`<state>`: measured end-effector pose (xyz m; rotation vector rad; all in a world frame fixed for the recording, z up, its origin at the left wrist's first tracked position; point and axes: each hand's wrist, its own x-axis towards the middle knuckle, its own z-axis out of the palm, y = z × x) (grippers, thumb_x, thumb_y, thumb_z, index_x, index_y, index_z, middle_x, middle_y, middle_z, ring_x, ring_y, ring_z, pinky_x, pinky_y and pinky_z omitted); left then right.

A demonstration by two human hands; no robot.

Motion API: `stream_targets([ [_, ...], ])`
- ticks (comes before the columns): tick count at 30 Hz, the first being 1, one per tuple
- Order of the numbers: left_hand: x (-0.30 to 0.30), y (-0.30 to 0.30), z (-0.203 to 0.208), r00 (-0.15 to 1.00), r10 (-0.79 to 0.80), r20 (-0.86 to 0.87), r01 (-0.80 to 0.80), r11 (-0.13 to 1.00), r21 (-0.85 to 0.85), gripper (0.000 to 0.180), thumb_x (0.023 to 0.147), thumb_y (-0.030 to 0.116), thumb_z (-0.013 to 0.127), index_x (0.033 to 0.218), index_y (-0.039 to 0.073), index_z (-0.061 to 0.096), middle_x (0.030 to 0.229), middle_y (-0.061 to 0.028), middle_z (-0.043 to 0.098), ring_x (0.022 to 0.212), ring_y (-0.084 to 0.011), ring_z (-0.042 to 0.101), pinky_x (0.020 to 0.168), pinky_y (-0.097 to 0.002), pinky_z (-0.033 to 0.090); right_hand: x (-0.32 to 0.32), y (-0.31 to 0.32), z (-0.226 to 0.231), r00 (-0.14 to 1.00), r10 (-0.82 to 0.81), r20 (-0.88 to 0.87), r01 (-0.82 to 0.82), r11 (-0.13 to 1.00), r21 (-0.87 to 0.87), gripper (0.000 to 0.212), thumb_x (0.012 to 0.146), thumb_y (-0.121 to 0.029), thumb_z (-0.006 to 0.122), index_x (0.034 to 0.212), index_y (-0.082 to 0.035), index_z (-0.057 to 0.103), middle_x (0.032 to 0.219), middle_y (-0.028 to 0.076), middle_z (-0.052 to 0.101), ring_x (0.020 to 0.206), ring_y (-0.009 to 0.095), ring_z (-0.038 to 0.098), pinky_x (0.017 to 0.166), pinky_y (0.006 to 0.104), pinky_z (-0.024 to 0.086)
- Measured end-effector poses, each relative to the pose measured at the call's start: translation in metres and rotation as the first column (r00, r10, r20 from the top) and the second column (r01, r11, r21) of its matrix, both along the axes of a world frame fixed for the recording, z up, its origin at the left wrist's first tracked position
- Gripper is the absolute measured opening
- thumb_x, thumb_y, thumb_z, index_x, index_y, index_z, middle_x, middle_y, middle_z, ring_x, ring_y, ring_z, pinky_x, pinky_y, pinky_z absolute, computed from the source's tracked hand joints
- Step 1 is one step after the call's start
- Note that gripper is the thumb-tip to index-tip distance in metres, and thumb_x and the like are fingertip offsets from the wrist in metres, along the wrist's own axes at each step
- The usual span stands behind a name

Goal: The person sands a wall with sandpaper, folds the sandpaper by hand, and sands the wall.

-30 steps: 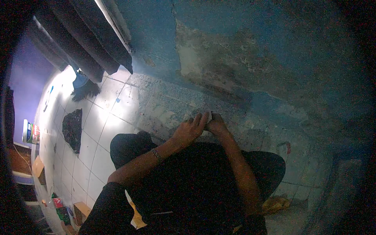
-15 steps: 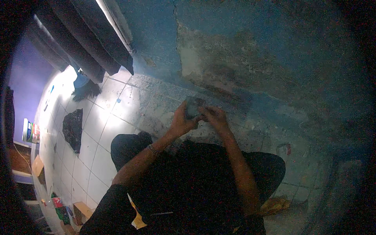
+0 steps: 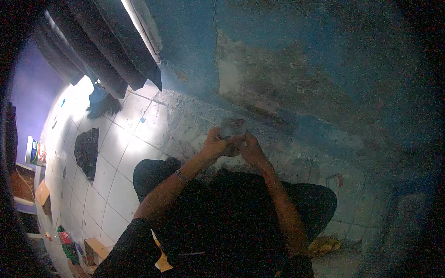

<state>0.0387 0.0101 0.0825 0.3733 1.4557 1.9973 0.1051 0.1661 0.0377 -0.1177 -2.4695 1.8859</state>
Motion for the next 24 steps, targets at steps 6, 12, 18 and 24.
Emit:
stream_targets([
  [6,0.003,0.0,0.012,0.998,-0.047,0.047,0.054,0.985,-0.166,0.023,0.086,0.009,0.072,0.104,-0.002,0.062,0.084,-0.0062,0.067,0.066,-0.0128,0.064,0.054,-0.0286,0.053,-0.001,0.001,0.021,0.972,-0.177,0.154,0.196,0.974,-0.118,0.057,0.098,-0.052,0.048,0.107,0.001,0.064,0.097,0.014,0.066,0.098,0.025,0.062,0.087,0.04,0.05],
  [12,0.004,0.004,0.001,0.995,-0.084,-0.052,0.075,0.984,-0.161,0.024,0.087,0.018,0.072,0.097,-0.002,0.063,0.076,-0.0077,0.065,0.066,-0.0182,0.065,0.057,-0.0315,0.054,0.001,0.004,0.014,0.953,-0.21,0.216,0.248,0.954,-0.166,0.041,0.098,-0.043,0.054,0.093,-0.004,0.064,0.094,0.004,0.059,0.093,0.014,0.058,0.086,0.0336,0.048],
  [18,0.005,0.0,-0.009,0.995,-0.069,-0.07,0.057,0.985,-0.16,0.016,0.083,0.01,0.067,0.092,-0.003,0.065,0.076,-0.0054,0.064,0.066,-0.0131,0.06,0.054,-0.0307,0.046,-0.001,-0.009,0.022,0.952,-0.182,0.245,0.257,0.91,-0.325,0.037,0.097,-0.042,0.055,0.1,-0.006,0.063,0.089,0.0,0.06,0.085,0.013,0.057,0.083,0.033,0.047],
  [24,0.006,0.006,0.002,0.986,-0.153,-0.067,0.124,0.938,-0.323,0.023,0.082,0.016,0.073,0.094,-0.002,0.065,0.079,-0.0085,0.067,0.068,-0.0173,0.064,0.06,-0.0327,0.052,-0.002,0.003,0.015,0.956,-0.196,0.217,0.25,0.932,-0.263,0.043,0.096,-0.042,0.056,0.114,-0.003,0.063,0.103,0.005,0.065,0.094,0.016,0.06,0.087,0.0319,0.045],
])
